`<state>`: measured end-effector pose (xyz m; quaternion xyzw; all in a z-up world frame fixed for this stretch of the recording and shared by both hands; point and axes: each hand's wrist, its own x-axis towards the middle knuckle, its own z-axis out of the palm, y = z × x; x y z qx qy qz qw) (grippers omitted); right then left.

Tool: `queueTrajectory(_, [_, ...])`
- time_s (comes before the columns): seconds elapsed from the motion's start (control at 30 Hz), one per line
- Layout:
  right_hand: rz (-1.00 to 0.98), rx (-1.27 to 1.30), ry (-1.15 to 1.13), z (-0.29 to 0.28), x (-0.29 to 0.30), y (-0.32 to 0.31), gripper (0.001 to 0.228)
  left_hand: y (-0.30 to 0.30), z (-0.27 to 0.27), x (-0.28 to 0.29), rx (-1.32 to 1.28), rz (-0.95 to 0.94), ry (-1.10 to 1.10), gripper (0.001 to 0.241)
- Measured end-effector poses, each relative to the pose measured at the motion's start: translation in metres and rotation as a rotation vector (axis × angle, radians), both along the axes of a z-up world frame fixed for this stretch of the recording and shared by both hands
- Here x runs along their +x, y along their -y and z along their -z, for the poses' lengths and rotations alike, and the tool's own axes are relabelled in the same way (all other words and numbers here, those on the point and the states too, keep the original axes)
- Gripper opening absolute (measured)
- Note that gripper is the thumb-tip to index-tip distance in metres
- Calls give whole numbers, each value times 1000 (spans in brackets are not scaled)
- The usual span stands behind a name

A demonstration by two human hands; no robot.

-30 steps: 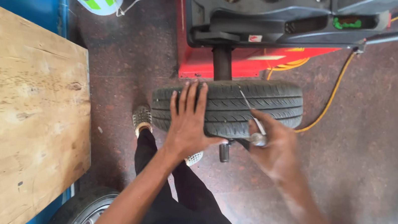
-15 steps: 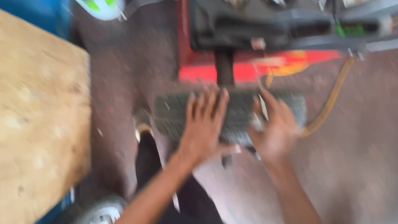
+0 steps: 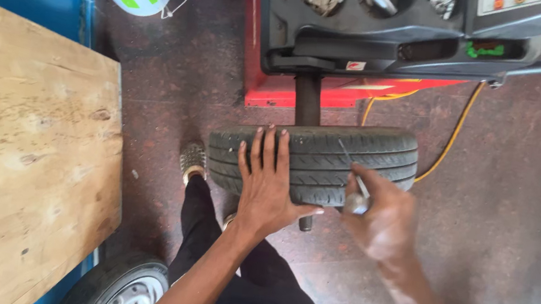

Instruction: The person uses a metal tool to repeatedly poke and scrape the tread of a car tire mounted on a tire balancing machine. The person holds the tire steady with one hand while manipulating the tool with the other. The task appears to be a manual repair or cleaning of the tire surface.

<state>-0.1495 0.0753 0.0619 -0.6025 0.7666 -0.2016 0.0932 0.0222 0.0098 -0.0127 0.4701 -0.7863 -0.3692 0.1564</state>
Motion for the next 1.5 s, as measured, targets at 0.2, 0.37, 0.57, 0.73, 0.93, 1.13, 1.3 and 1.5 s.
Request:
queueTrajectory(0.2, [-2,-195,-108,18,13,11,25,-5,7,-10,-1,67,87,152])
queueTrajectory(0.37, [-34,-108,148,-9,12,-12,25,7,20,9,-13,72,-69,152])
queueTrajectory(0.57, [-51,-15,115,-19,8,-6,21,13,3,0,33,76,-2,150])
queueTrajectory(0.73, [-211,101,33,-31,-12,13,15,8,-6,-10,-15,53,-22,147])
queueTrajectory(0.93, [-193,646,-10,-54,-32,47,27,9,-14,-18,5,61,2,146])
queueTrajectory(1.13, [-265,40,-133,-27,-5,13,24,14,-17,-24,44,68,10,145])
queueTrajectory(1.3, [-81,-210,-82,7,21,-2,20,8,-10,-20,-59,39,-10,137])
queueTrajectory(1.5, [-53,-257,-153,31,18,-3,24,8,9,-12,-119,122,-9,142])
